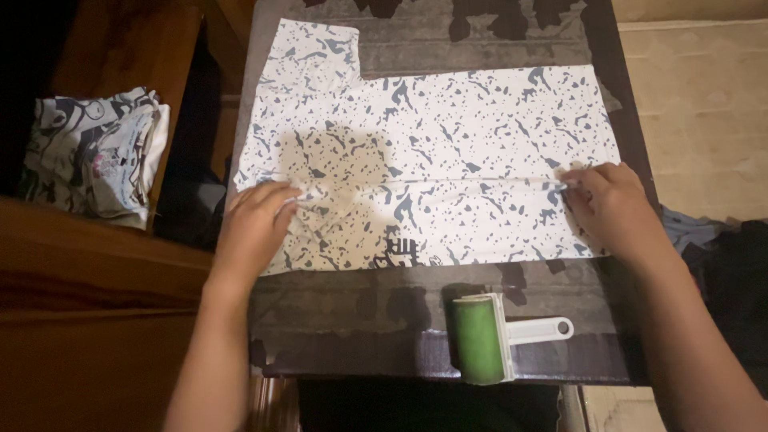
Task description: The person uses a green lint roller to roll over a white t-shirt with a black splatter pattern laid on a table. The person repeatedly rolls the shirt surface, lifts and repositions the shirt, and continues rolling different areas.
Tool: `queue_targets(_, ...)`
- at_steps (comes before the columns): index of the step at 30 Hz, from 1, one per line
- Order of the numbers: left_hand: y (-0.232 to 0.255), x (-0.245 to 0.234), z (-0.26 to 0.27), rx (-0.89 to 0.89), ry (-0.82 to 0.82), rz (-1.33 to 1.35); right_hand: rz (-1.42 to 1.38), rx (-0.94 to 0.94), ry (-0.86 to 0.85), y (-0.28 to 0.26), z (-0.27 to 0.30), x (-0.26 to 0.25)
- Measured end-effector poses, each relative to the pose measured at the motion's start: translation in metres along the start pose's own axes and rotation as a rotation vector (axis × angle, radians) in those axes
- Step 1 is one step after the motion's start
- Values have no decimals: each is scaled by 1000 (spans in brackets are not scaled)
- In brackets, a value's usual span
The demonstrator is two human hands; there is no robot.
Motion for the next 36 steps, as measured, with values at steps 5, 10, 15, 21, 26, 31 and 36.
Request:
queue_targets(5, -2, -12, -5, -46, 5, 93, 20, 9, 1, 5, 0, -3)
queue_targets(10, 15, -23, -1, 69, -8, 177, 20, -23, 22, 4, -5, -8)
queue_targets(15, 0, -15, -8, -40, 23, 63, 7, 72, 11, 14, -4, -1)
queue_targets(21, -19, -22, -19, -50, 257, 110, 113, 113, 163, 30, 5, -11)
queue_targets(26, -23, -25, -29, -251, 302, 260, 123, 92, 218, 40, 8, -8)
queue_targets(31, -9, -6, -25, -555, -278, 188, 21, 96, 151, 42, 2, 3)
queue_targets(36, 3, 1, -19, -148, -198, 40, -93, 27, 108, 23, -7, 9)
Point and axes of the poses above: each hand's wrist, its own z-axis away from the middle knuckle, its own x-axis out of the palm, y = z × x, the point moved 8 cm from there along -z, towards the middle knuckle, and after that the axes turned 6 degrees about y, right-handed, at the moved point
